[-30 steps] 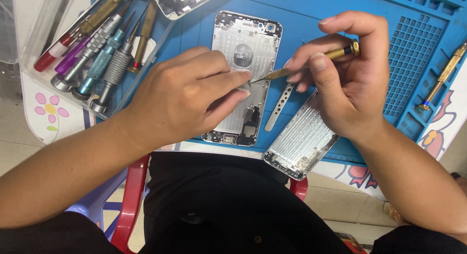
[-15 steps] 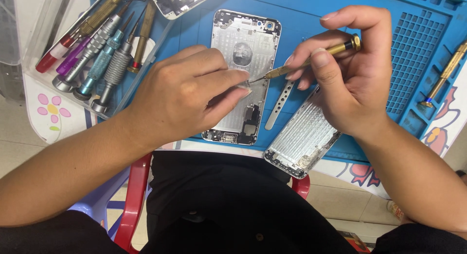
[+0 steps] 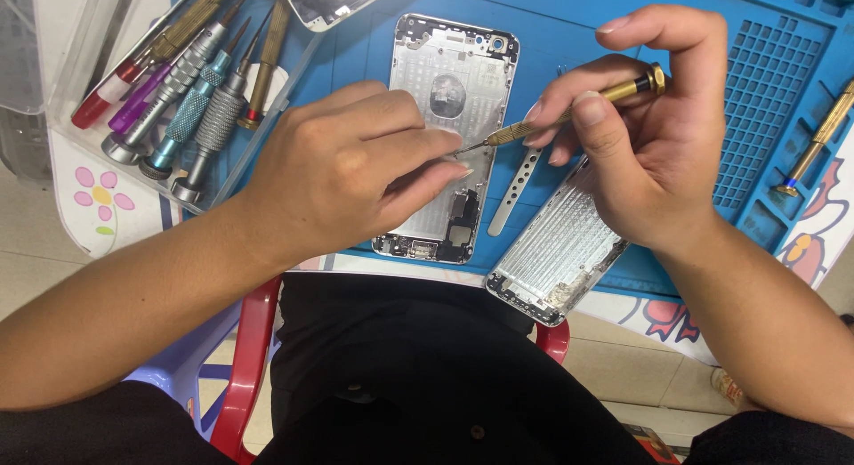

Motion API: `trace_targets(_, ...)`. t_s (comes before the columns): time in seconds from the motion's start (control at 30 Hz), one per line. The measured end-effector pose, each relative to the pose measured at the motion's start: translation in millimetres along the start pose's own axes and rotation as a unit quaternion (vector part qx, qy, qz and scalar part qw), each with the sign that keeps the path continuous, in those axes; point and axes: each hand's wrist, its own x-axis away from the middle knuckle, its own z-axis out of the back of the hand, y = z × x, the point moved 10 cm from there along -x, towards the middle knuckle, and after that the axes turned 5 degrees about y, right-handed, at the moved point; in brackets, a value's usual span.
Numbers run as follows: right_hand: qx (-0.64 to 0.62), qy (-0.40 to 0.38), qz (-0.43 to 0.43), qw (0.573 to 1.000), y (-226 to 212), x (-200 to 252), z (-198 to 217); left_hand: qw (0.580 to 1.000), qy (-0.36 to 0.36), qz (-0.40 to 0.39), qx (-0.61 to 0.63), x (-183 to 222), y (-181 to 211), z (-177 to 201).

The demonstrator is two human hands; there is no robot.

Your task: Disassembling and repairing the internal components of a mobile phone on a workbench.

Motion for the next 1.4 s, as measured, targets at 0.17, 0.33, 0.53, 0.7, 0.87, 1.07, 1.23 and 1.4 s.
trace_targets(0.17, 0.008, -0.006, 0.005, 1.0, -2, 1, -2, 1.0, -0.004, -0.009, -0.014, 0, 1, -1)
trace_targets(0.33, 0.006, 0.002, 0.0, 1.0, -2, -1, -3, 1.0, -0.004, -0.008, -0.009, -2, 3, 1)
trace_targets(0.53, 0.004, 0.007, -0.006, 1.0, -4, -2, -3, 1.0, -0.001, 0.006, 0.0, -5, 1, 2)
trace_targets(0.7, 0.0, -0.007, 0.008, 1.0, -5, -1, -6, 1.0, -0.008, 0.009, -0.006, -5, 1, 1)
trace_targets(0.87, 0.004, 0.0, 0.007, 1.0, -7, -4, -7, 1.0, -0.005, 0.007, -0.011, -6, 2, 2)
trace_targets(1.07, -0.006, 0.008, -0.001, 1.0, -7, -3, -5, 1.0, 0.014, 0.011, 0.016, -7, 1, 5)
trace_targets(1.23, -0.04, 0.006, -0.015, 0.999, -2, 0, 1, 0.999, 0.039, -0.002, 0.005, -3, 2, 11)
trace_targets(1.4, -0.094, 0.019, -0.041, 0.995, 6, 2, 7, 0.996, 0.076, -0.042, -0.007, -2, 10, 24)
